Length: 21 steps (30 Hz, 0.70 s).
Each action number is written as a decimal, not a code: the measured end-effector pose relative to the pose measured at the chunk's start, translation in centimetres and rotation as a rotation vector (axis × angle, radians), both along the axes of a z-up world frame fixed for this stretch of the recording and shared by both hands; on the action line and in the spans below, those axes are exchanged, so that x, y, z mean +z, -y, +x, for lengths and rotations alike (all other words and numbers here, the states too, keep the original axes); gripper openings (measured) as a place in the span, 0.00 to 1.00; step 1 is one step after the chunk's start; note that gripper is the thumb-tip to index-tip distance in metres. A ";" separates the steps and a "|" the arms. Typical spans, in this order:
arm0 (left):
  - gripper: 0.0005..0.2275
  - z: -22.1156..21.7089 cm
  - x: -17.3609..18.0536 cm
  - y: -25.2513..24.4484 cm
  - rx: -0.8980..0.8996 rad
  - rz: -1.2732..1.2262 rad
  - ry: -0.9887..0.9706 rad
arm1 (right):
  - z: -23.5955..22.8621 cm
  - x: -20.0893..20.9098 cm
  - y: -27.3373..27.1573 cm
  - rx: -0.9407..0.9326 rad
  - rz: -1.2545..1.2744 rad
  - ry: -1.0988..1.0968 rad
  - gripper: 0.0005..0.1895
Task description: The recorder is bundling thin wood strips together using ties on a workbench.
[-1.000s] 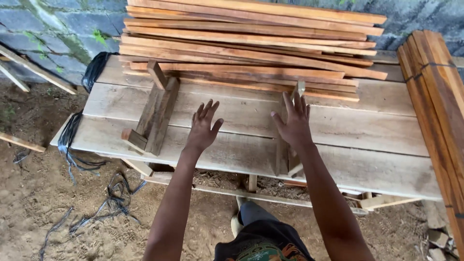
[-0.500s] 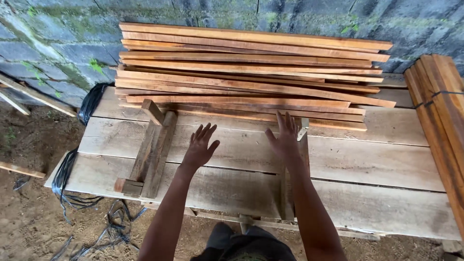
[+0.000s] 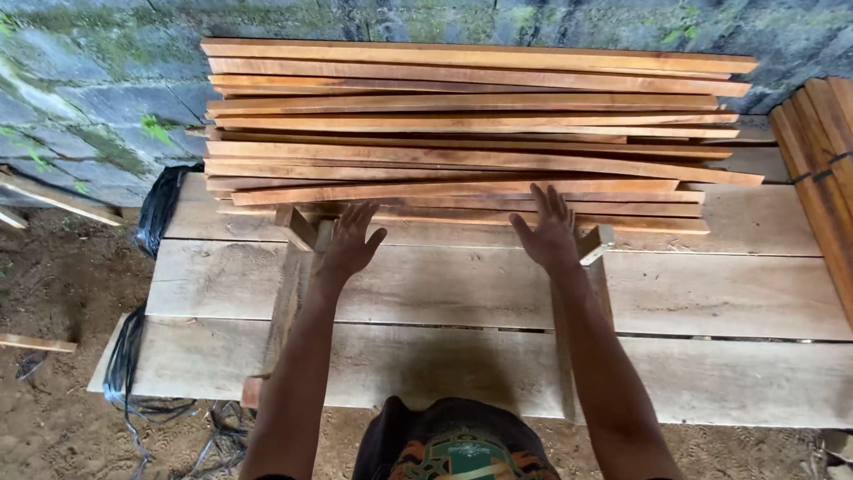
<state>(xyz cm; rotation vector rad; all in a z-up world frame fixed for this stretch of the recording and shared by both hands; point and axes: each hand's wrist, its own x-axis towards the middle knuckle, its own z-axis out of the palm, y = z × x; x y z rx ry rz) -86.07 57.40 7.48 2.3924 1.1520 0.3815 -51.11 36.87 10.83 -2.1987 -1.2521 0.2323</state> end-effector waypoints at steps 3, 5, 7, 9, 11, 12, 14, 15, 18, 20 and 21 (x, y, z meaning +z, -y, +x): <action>0.26 0.3 -0.6 -3.8 -0.006 -0.010 -0.019 | 0.7 0.5 -2.3 -0.001 -0.017 0.033 0.39; 0.26 1.1 0.0 -5.9 -0.012 -0.002 -0.025 | 1.7 1.0 -3.8 0.013 -0.030 0.051 0.39; 0.26 2.3 0.8 -8.2 -0.039 0.011 -0.025 | 3.3 1.4 -5.2 0.029 -0.066 0.074 0.40; 0.26 3.5 1.6 -10.2 -0.073 0.023 -0.030 | 4.6 0.7 -6.8 0.038 -0.102 0.091 0.41; 0.25 5.5 2.7 -12.1 -0.056 0.014 -0.037 | 6.5 -0.4 -8.9 0.021 -0.084 0.174 0.39; 0.25 6.5 2.5 -13.5 -0.061 0.010 -0.042 | 8.1 -1.5 -10.4 0.018 -0.088 0.169 0.39; 0.20 8.3 1.5 -16.3 -0.089 0.144 -0.024 | 10.9 -4.4 -13.3 0.105 0.169 0.440 0.35; 0.20 8.8 -0.2 -18.5 -0.095 0.137 -0.034 | 11.0 -4.2 -14.5 0.101 0.162 0.429 0.35; 0.16 10.9 -4.6 -22.9 -0.034 0.287 0.047 | 12.7 -3.7 -17.5 0.088 -0.048 0.301 0.38; 0.16 12.1 -5.5 -25.4 0.038 0.504 0.071 | 14.8 -4.3 -20.4 0.052 -0.028 0.224 0.36; 0.16 12.4 -4.3 -25.9 0.043 0.504 0.071 | 14.9 -3.5 -21.4 0.057 -0.028 0.225 0.36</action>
